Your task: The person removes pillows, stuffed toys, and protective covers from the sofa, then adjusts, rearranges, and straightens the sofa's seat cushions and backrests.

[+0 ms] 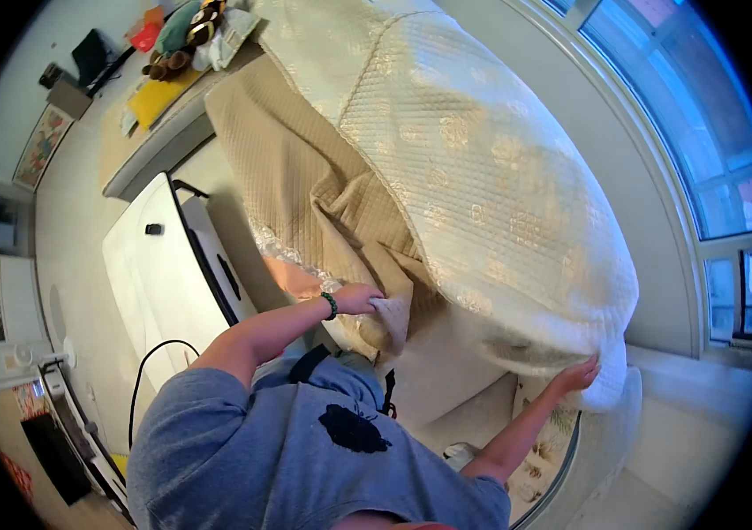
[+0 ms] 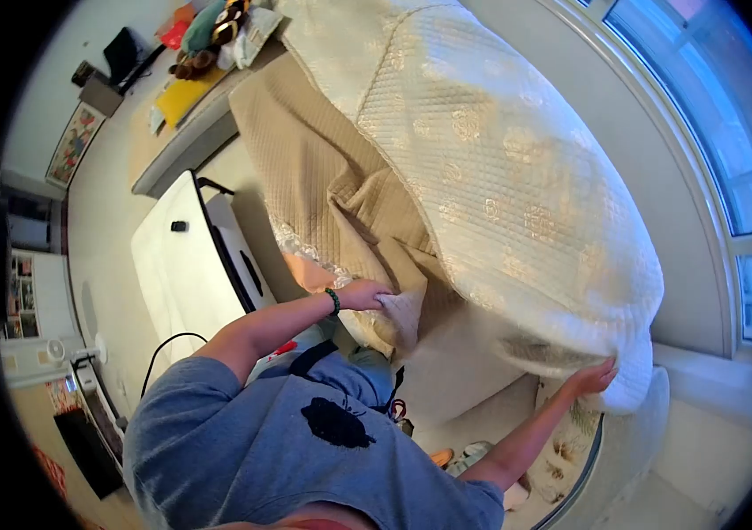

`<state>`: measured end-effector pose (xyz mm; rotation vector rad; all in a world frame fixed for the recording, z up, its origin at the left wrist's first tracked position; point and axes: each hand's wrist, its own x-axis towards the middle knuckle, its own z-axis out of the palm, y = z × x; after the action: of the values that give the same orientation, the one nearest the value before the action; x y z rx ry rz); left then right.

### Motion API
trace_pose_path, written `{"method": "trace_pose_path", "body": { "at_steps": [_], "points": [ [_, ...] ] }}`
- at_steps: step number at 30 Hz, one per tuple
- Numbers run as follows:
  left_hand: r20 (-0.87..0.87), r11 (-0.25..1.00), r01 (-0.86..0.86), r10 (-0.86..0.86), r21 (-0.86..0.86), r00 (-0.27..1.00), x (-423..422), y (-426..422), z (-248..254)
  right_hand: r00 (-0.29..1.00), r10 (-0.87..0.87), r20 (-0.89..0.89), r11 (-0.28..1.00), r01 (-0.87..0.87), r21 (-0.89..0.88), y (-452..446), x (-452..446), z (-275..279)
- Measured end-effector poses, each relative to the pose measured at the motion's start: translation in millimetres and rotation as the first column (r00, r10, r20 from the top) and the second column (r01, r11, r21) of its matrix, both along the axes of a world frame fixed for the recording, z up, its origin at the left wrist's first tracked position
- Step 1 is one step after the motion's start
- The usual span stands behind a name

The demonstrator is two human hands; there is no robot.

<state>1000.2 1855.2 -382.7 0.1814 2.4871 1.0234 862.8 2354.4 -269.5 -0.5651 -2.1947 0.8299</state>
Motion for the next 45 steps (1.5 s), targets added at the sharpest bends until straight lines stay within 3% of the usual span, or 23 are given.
{"method": "trace_pose_path", "body": {
  "at_steps": [3, 5, 6, 8, 10, 13, 14, 16, 17, 20, 22, 23, 26, 28, 30, 31, 35, 36, 37, 40, 41, 44, 45],
  "points": [
    [-0.018, 0.971, 0.115, -0.114, 0.208, 0.993, -5, -19, 11, 0.964, 0.113, -0.242, 0.992, -0.095, 0.088, -22, -16, 45],
    [0.28, 0.939, -0.152, 0.064, 0.308, 0.958, -12, -31, 21, 0.983, -0.028, -0.181, 0.979, 0.063, 0.194, -45, -13, 90],
    [0.28, 0.94, -0.112, 0.019, 0.321, 0.96, -16, -37, 25, 0.963, -0.039, -0.267, 0.978, 0.092, 0.189, -46, -13, 99],
    [0.438, 0.869, -0.319, 0.136, 0.379, 0.889, -24, -49, 31, 0.89, -0.076, -0.449, 0.993, 0.027, -0.114, -89, -6, 152],
    [0.44, 0.87, -0.293, 0.101, 0.396, 0.892, -38, -57, 36, 0.892, -0.086, -0.444, 0.989, 0.021, -0.149, -148, 16, 215],
    [0.777, 0.603, -0.661, 0.105, 0.447, 0.621, -57, -54, 44, 0.861, -0.05, -0.506, 0.988, -0.032, -0.151, -163, 48, 243],
    [0.776, 0.612, -0.65, 0.093, 0.45, 0.624, -65, -50, 51, 0.823, 0.001, -0.568, 0.991, -0.076, -0.109, -159, 62, 248],
    [0.839, 0.221, -0.826, 0.058, 0.518, 0.541, -84, -38, 69, 0.662, -0.107, -0.742, 0.877, -0.288, -0.384, -142, 98, 252],
    [0.835, 0.226, -0.822, 0.058, 0.522, 0.547, -94, -33, 70, 0.68, -0.185, -0.709, 0.873, -0.218, -0.437, -151, 120, 263],
    [0.739, -0.15, -0.729, 0.012, 0.667, 0.674, -123, -26, 85, 0.625, -0.215, -0.75, 0.882, -0.206, -0.425, -152, 188, 276],
    [0.742, -0.17, -0.742, -0.075, 0.649, 0.666, -140, -25, 107, 0.613, -0.23, -0.756, 0.877, -0.206, -0.434, -165, 227, 286],
    [0.749, -0.064, -0.754, -0.09, 0.653, 0.656, -146, -18, 120, 0.703, -0.044, -0.71, 0.976, -0.121, -0.18, -138, 259, 265],
    [0.743, 0.14, -0.741, -0.283, 0.657, 0.606, -175, 33, 119, 0.701, -0.385, -0.6, 0.76, -0.127, -0.637, -200, 274, 271],
    [0.696, 0.465, -0.595, -0.067, 0.655, 0.715, -167, 87, 156, 0.772, -0.41, -0.485, 0.624, -0.151, -0.767, -215, 284, 240],
    [0.362, 0.002, -0.452, -0.6, 0.892, 0.713, -128, 112, 199, 0.908, -0.261, -0.329, 0.56, -0.136, -0.817, -226, 292, 197],
    [0.362, 0.008, -0.453, -0.613, 0.892, 0.703, -111, 117, 213, 0.938, -0.156, -0.31, 0.5, -0.196, -0.844, -219, 298, 164],
    [0.45, 0.437, -0.189, -0.633, 0.88, 0.63, -58, 136, 248, 0.916, 0.139, -0.376, -0.038, -0.375, -0.926, -217, 318, 68],
    [0.162, 0.418, 0.192, -0.674, 0.888, 0.721, -44, 142, 223, 0.844, 0.252, -0.473, -0.228, -0.424, -0.877, -222, 323, 59],
    [-0.145, 0.37, 0.547, -0.716, 0.75, 0.683, -29, 146, 198, 0.858, 0.277, -0.433, -0.266, -0.365, -0.892, -226, 325, 40],
    [-0.356, 0.233, 0.923, -0.871, 0.307, 0.338, 17, 133, 181, 0.894, 0.268, -0.358, -0.345, -0.258, -0.903, -261, 322, 35],
    [-0.414, 0.223, 0.964, -0.871, 0.143, 0.263, 25, 134, 162, 0.875, 0.27, -0.401, -0.365, -0.293, -0.884, -273, 320, 41],
    [-0.475, 0.201, 0.975, -0.851, 0.096, 0.223, 34, 117, 125, 0.877, 0.161, -0.453, -0.492, -0.326, -0.807, -298, 318, 34],
    [-0.537, 0.274, 0.939, -0.771, 0.208, 0.344, 37, 103, 149, 0.89, 0.13, -0.437, -0.5, -0.322, -0.804, -303, 319, 24]
  ]
}}
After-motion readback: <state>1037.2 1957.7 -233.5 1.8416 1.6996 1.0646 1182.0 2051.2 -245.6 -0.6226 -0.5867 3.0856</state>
